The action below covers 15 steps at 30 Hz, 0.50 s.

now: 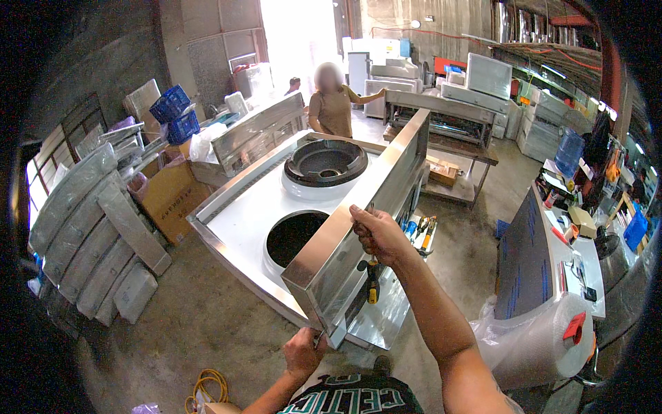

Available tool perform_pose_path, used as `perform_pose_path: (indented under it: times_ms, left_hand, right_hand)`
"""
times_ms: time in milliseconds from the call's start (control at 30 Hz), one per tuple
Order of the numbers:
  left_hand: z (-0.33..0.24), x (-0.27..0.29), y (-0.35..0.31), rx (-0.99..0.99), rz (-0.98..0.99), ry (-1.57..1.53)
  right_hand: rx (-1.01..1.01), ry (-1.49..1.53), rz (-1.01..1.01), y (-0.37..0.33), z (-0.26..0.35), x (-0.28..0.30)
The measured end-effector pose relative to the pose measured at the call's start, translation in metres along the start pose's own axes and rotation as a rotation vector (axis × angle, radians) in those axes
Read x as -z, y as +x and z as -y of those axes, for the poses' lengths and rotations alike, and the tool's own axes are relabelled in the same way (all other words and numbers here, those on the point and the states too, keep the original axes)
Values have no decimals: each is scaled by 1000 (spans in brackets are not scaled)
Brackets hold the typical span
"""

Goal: The person assembles a stainless steel kitchen cabinet by hammering a metal panel into place, then using a screwdriver to fasten screws along the edges. The person repeatedly adjusts the panel and tightens screws to secure the structure.

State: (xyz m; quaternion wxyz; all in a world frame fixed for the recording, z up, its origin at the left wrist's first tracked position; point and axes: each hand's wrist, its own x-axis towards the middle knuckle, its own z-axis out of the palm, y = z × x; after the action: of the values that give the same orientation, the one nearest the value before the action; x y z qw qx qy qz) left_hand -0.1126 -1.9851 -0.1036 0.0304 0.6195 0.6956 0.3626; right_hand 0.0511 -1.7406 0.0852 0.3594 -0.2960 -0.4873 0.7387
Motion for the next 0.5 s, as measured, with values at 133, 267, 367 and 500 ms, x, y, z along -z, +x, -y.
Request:
perform_pose_path:
  times_ms: [133,267,367,500]
  left_hand:
    - [4,-5,-2,86,14,-73]
    - [21,-13,1,475,260,-478]
    - [32,-17,4,695,421,-920]
    - [23,-11,-9,433,240,-509]
  right_hand:
    - [2,8,25,0,1,-1]
    - [-1,5,28,0,1,0]
    - [2,0,8,0,0,0]
    - [-57,3,-13,-3,-6,1]
